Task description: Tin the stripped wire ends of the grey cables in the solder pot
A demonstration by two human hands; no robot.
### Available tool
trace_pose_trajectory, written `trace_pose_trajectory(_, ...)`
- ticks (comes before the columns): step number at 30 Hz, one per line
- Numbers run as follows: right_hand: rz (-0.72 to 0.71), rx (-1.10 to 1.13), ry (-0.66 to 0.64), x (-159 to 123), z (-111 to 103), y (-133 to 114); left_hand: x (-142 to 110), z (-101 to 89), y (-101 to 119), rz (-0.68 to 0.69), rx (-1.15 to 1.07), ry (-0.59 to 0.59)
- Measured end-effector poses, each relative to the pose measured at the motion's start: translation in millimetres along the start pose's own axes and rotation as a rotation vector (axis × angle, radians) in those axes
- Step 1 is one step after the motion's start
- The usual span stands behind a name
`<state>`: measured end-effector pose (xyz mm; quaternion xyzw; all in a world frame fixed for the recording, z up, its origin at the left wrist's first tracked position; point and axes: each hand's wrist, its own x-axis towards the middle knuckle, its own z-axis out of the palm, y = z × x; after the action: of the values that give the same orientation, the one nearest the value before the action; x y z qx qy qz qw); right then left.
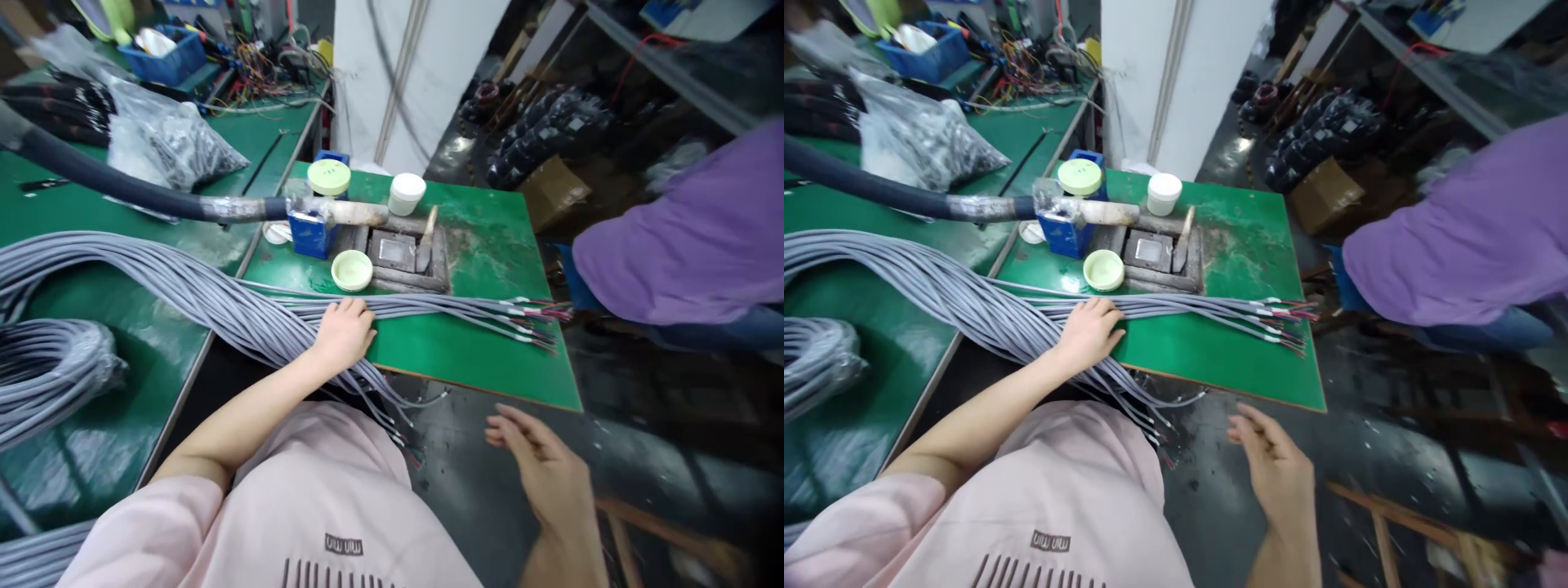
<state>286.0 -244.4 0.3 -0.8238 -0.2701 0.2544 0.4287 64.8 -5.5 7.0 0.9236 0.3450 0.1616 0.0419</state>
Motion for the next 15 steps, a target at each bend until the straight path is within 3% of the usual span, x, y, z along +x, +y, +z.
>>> trace_pose_trajectory(4, 0.031, 0.261, -0.603, -1.2, 67.0, -45.6, 7.1, -2.7, 7.9, -0.038, 0.02, -0.117)
trace_pose_trajectory(7, 0.105, 0.492, -0.831, -1.3, 112.5, -68.6, 9.6, -5.4, 7.1, -0.034, -0.008, -0.167)
trace_pose_trajectory(10, 0.182, 0.711, -0.816, 8.8, 134.6, -83.0, 7.4, -15.0, 4.1, -0.06, -0.187, -0.188)
trace_pose_trajectory(15, 0.279, 0.981, -0.515, 42.0, 127.2, -99.6, -4.9, -33.9, -0.3, 0.012, -0.462, -0.118)
